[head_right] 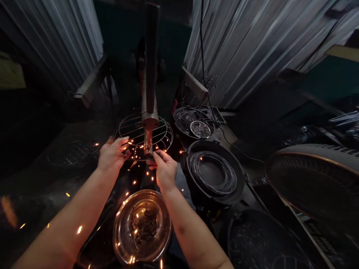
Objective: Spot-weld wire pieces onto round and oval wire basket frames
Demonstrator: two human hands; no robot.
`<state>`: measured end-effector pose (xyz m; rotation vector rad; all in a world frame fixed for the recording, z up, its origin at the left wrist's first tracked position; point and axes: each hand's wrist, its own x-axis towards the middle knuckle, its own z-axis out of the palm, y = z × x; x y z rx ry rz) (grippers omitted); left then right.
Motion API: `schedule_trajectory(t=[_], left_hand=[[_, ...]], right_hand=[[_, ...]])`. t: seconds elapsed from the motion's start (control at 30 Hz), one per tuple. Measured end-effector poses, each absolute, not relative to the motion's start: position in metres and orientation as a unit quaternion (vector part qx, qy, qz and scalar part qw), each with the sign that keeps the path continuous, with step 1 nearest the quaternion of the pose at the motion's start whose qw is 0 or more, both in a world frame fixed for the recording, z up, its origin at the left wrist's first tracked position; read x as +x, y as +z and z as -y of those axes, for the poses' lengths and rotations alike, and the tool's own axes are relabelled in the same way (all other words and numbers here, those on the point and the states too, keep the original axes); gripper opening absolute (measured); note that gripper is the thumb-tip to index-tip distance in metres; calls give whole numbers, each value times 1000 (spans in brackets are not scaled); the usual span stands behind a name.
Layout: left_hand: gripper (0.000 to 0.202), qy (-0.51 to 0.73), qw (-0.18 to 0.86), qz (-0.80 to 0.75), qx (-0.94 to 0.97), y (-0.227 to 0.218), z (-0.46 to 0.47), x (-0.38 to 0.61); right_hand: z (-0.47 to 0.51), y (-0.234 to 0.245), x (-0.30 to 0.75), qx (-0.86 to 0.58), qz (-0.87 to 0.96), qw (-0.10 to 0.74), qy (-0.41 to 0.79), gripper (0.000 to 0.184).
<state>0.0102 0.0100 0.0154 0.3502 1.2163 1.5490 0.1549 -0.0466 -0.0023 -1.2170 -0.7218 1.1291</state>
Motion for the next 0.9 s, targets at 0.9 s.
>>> schedule_trajectory(t=[0.9], left_hand=[[46, 694, 501, -502, 124, 15, -17, -13]], right_hand=[[75, -13, 185, -515, 562, 524, 380, 14]])
